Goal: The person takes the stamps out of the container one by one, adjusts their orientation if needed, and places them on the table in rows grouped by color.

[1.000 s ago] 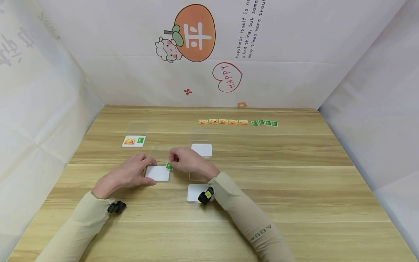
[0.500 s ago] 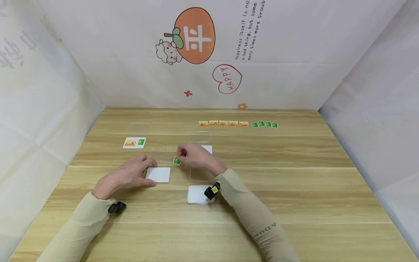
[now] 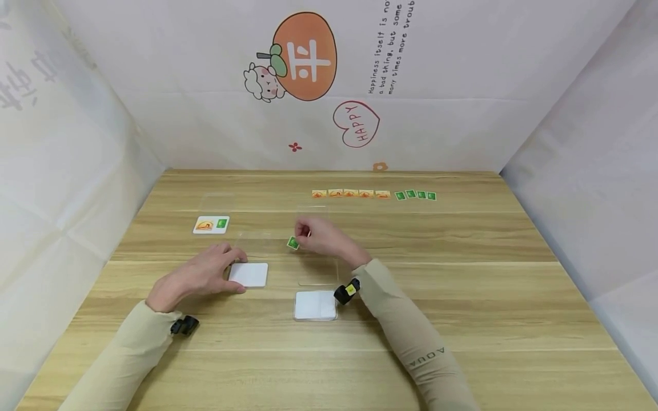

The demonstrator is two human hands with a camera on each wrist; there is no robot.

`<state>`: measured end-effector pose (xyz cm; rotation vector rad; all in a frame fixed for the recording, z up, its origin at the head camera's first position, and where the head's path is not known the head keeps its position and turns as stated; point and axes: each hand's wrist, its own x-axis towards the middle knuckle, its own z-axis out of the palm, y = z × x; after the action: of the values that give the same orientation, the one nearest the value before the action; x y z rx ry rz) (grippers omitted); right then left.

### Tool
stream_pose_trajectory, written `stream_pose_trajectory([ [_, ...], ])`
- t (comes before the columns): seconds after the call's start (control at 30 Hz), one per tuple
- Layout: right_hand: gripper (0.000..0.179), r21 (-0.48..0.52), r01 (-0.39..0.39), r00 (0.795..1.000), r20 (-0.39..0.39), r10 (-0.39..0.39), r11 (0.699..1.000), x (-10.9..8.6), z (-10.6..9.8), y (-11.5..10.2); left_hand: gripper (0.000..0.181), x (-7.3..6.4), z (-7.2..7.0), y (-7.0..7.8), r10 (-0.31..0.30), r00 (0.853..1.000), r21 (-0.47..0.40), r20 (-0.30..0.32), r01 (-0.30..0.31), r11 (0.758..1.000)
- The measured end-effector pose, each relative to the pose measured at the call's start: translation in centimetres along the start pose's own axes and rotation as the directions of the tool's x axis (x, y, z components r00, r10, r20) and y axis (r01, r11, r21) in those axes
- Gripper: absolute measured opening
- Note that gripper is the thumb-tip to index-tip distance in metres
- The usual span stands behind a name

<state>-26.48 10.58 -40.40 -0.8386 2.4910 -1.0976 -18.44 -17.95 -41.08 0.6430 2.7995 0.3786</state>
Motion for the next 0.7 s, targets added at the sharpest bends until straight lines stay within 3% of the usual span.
stream_pose_trajectory([
  [0.2, 0.004, -0.043, -0.055, 0.998, -0.014, 0.054, 0.998, -0.6, -1.4, 1.0, 0.056, 0.0, -0.1, -0.1, 0.005, 1.000, 0.000, -0.002, -0.005, 1.000],
  [0.7, 0.004, -0.097, -0.108, 0.994, -0.041, 0.105, 0.989, -1.6, -3.3, 3.6, 0.056, 0.2, -0.5, 0.0, -0.005, 0.999, -0.020, 0.041, 0.006, 1.000],
])
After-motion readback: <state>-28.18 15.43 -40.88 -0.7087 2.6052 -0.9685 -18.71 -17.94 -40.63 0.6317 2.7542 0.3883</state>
